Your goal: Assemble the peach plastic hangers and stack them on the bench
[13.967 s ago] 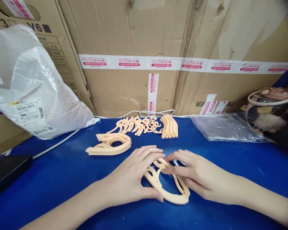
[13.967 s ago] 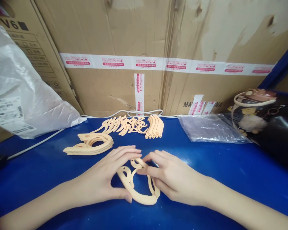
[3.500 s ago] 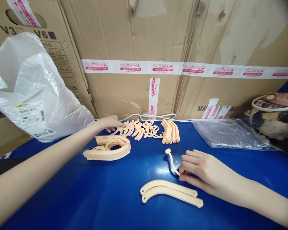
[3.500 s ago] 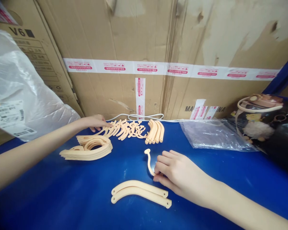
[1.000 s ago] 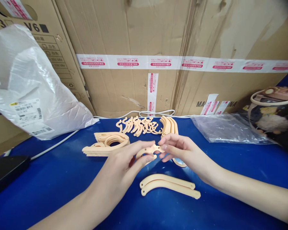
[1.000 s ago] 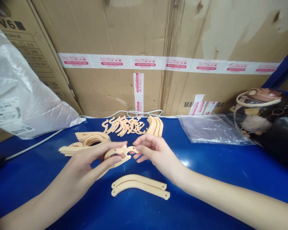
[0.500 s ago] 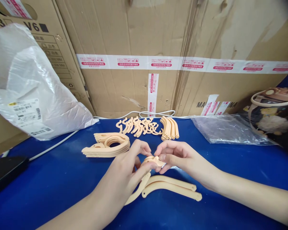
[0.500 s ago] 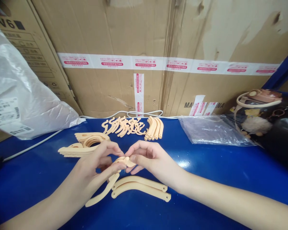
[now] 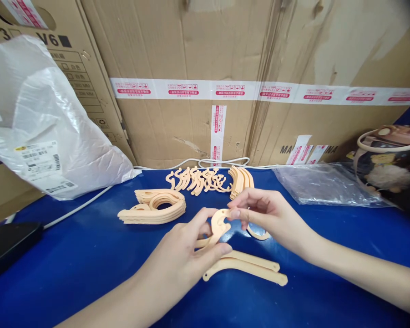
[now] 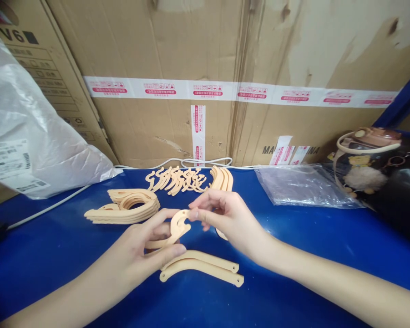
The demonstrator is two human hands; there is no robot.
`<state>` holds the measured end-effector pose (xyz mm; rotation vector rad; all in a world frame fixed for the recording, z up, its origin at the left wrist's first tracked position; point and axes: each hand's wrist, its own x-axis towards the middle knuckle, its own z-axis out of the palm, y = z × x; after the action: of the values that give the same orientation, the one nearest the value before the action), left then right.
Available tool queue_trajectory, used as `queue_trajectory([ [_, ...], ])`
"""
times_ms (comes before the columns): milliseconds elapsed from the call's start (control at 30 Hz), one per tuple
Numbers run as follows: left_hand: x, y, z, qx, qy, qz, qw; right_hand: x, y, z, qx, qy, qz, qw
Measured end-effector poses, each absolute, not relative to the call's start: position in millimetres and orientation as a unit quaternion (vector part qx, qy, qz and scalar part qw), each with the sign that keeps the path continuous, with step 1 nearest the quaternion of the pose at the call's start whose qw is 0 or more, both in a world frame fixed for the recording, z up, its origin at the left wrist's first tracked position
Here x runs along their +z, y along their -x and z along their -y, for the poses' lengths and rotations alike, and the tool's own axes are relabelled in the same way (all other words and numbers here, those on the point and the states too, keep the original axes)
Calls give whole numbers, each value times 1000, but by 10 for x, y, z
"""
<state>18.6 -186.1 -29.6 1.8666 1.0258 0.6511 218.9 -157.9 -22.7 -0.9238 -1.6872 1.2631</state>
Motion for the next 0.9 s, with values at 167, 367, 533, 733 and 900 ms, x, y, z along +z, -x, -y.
queue_trajectory([
  [167, -284, -163, 1817, 284, -746, -436, 416, -192, -2263, 1528, 428, 365, 721, 405],
  [367, -273, -152, 1808, 286, -761, -446, 374, -218, -2282, 1512, 365, 374, 762, 382],
  [533, -344, -122, 1765, 266, -766, -457, 365, -234, -2287, 1488, 342, 388, 783, 345],
  [733, -330, -123, 1735, 219, -813, -477, 252, -236, -2257, 1417, 273, 381, 835, 288],
  [900, -366, -146, 1755, 162, -881, -444, -19, -346, -2261, 1282, 298, 412, 818, 269],
])
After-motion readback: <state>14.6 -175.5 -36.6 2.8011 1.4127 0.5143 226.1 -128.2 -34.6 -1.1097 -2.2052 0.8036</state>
